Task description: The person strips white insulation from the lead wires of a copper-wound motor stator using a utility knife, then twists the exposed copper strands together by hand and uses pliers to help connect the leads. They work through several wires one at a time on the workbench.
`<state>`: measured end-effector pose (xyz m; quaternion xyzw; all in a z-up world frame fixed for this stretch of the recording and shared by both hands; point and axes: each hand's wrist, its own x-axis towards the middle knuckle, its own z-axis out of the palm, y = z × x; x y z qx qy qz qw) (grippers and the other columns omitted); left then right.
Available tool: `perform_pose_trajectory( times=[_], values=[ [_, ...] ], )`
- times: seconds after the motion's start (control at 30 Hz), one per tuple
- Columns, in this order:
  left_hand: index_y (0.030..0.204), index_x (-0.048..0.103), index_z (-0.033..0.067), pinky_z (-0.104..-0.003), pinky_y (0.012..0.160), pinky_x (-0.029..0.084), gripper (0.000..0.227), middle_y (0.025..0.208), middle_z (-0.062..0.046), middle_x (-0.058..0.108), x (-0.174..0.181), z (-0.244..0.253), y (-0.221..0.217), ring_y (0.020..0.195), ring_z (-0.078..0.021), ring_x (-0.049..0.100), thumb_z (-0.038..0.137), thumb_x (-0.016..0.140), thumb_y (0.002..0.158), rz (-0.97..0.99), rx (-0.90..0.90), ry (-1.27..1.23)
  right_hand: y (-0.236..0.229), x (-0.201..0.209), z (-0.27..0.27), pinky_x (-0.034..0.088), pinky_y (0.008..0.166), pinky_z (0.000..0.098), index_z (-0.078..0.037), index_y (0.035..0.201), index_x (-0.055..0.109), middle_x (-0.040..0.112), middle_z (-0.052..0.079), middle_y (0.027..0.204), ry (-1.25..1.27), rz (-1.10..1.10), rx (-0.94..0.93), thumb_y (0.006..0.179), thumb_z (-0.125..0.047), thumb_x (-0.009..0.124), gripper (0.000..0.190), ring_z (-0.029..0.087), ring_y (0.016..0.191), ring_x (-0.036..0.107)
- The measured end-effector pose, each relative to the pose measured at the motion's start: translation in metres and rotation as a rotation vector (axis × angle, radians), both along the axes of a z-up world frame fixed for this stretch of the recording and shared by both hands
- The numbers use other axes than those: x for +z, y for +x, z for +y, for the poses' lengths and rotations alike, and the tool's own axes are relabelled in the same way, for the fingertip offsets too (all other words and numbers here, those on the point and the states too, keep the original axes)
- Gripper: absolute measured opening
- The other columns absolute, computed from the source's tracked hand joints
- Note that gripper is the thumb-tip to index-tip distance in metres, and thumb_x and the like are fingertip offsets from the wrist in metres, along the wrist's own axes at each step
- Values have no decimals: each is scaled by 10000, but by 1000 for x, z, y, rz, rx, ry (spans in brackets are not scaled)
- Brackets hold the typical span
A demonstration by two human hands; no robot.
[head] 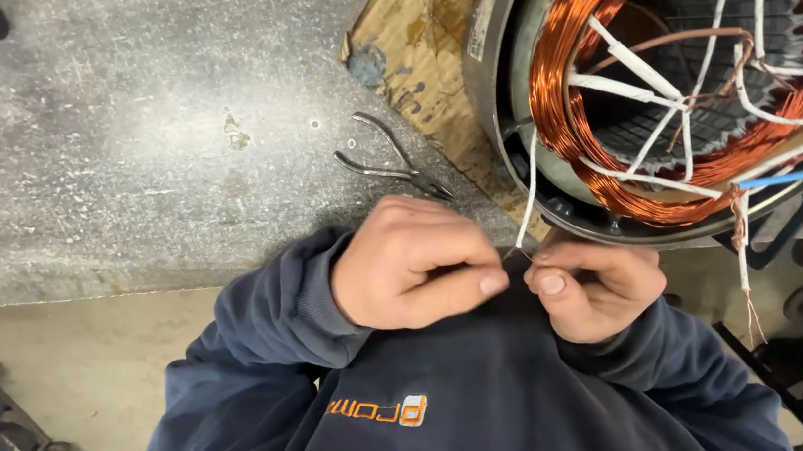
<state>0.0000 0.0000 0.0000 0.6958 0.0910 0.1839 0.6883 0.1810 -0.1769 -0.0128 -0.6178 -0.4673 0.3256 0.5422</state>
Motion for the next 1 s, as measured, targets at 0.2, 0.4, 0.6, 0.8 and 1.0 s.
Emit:
perform_pose_trajectory(
  times=[0.2,0.4,0.6,0.8,1.0],
  values=[
    [861,683,86,-385,618,450,115,712,-40,613,2,16,-23,639,-242,612,130,726,958,-57,20,155,-2,-10,-10,566,622,231,47,996,676,715,88,796,-37,124,-75,978,-141,735,199,118,628,688],
    [916,717,114,-384,675,505,102,826,-38,676,-10,25,-52,722,-242,639,170,801,905,314,237,694,9,-20,-10,522,646,263,25,1008,727,740,101,840,-231,-109,110,930,-119,762,168,138,674,673],
    [1255,662,129,-465,1114,423,456,1373,-54,611,-37,36,-45,1295,-268,562,242,797,834,350,147,1071,-7,-15,19,535,627,291,-33,972,725,734,82,833,-169,-204,393,899,-100,788,117,176,670,699],
    [1286,684,142,-365,1016,478,443,1344,-2,632,-49,35,-47,1252,-208,592,238,774,863,373,122,1229,-12,-13,22,528,612,303,-45,967,727,721,78,808,-178,-204,429,896,-93,785,103,200,666,701],
    [1136,692,109,-305,719,542,455,1227,-14,647,-46,25,-43,1023,-204,616,291,752,723,450,24,1238,-13,-14,23,533,628,311,-57,956,726,722,72,807,-165,-227,426,901,-113,778,95,210,680,707]
  ],
)
